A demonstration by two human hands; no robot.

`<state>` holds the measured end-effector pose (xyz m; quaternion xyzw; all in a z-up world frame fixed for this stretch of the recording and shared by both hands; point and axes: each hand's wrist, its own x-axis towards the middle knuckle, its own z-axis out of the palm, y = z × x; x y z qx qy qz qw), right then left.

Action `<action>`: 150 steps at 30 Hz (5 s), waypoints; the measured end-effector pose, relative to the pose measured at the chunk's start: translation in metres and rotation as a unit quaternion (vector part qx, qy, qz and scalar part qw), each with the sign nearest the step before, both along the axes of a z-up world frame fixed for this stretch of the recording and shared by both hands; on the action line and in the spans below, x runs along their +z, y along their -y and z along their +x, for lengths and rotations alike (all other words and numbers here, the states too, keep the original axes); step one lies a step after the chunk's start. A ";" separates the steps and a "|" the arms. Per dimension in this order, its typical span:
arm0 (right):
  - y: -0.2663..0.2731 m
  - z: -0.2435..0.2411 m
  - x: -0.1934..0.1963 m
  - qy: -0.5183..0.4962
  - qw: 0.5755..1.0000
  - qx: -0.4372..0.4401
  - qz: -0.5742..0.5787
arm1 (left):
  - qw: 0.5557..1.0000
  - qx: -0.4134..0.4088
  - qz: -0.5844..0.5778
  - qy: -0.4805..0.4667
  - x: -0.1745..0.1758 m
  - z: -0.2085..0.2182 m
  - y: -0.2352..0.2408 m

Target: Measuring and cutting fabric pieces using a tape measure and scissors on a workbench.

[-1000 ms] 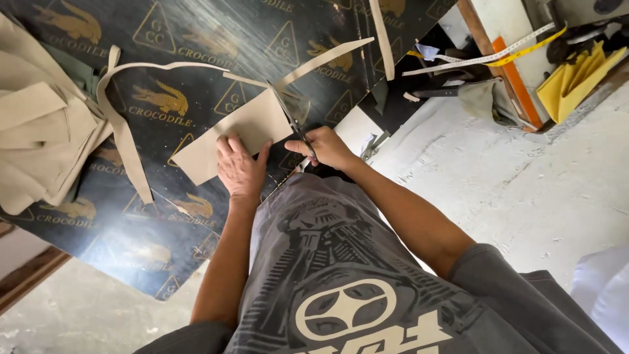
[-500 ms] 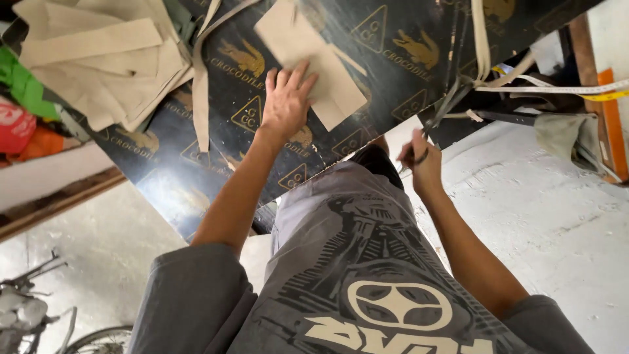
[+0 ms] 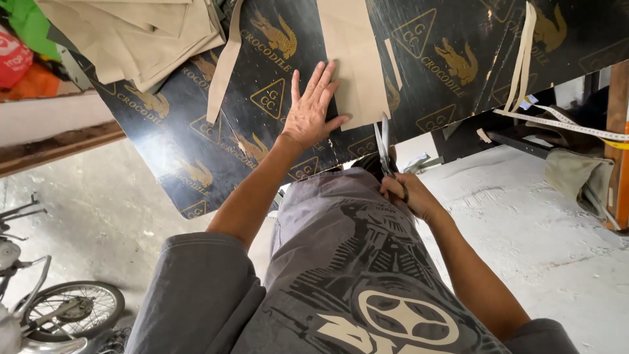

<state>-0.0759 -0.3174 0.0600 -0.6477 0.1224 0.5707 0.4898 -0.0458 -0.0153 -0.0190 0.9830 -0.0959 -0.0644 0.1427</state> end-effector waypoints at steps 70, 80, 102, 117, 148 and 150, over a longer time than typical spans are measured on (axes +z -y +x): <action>-0.072 0.043 -0.014 0.224 0.966 0.060 -0.118 | 0.998 0.037 -0.027 -0.031 -0.010 -0.036 0.028; -0.082 0.057 -0.017 0.247 0.960 0.062 -0.119 | 0.999 0.030 -0.030 -0.011 -0.012 -0.041 0.028; -0.081 0.063 0.053 0.307 0.946 0.083 0.060 | 0.729 0.296 -0.616 0.034 0.069 0.016 0.019; -0.083 0.045 0.100 0.422 0.892 -0.090 0.137 | 0.747 0.167 -0.612 0.200 0.178 0.034 0.036; -0.024 0.045 0.111 0.458 0.879 0.025 0.126 | 0.807 -0.102 -0.580 -0.038 0.233 0.029 -0.035; -0.020 0.044 0.114 0.462 0.878 0.036 0.123 | 0.808 -0.119 -0.573 -0.069 0.257 0.029 -0.036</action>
